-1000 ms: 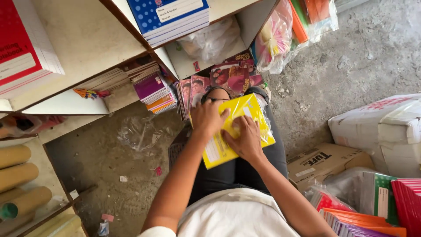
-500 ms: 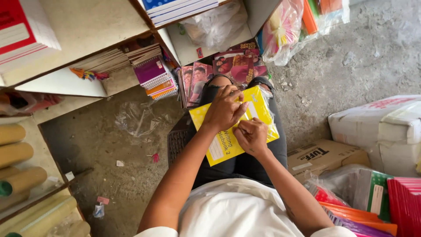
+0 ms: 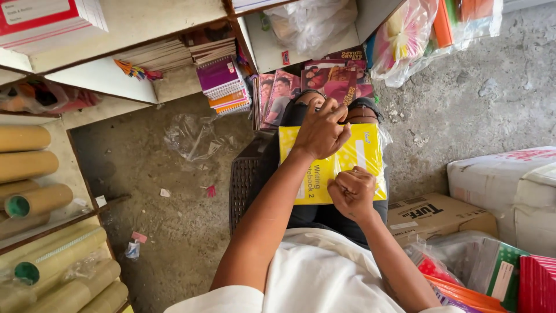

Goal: Unwrapping a stack of yellow notebooks and placing them neatly on a store shelf.

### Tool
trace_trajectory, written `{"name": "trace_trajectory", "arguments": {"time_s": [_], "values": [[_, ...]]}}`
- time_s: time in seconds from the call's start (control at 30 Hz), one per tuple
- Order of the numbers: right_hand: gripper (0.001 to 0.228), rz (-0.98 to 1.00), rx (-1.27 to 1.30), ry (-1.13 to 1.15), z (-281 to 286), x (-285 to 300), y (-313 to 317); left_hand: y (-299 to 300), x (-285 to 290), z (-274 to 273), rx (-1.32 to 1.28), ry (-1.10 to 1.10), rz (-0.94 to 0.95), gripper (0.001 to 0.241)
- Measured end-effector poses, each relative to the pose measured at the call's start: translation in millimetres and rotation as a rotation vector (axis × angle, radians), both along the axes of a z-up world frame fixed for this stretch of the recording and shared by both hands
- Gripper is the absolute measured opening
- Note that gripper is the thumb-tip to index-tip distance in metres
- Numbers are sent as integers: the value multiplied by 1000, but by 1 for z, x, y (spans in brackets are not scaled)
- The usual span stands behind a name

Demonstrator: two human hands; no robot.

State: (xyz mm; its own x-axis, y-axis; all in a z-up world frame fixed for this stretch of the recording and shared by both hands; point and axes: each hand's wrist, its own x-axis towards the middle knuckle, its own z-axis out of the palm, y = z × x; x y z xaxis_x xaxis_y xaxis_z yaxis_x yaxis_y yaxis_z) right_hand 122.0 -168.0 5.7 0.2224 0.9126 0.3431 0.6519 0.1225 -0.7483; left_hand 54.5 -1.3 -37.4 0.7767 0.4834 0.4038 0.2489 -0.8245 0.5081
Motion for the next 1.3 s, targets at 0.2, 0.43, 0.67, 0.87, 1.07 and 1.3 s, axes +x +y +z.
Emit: {"name": "trace_trajectory", "arguments": {"time_s": [0.2,0.43,0.67,0.87,1.07,1.3], "values": [[42,7,-7,-3,3,-1,-7,1,6,-8,40,54,24,43],[42,12,-50,-84,14,-3,-12,4,20,-23,-14,174,34,42],[40,46,-66,-105,19,-3,-18,8,24,-19,-35,209,-2,46],[41,43,-41,-123,33,-6,-21,11,30,-49,-85,85,57,38],[10,-198,-104,-176,74,17,-19,25,20,-62,-278,57,37,50],[32,-154,-456,560,-10,40,38,44,1,-79,-597,39,209,48]]}}
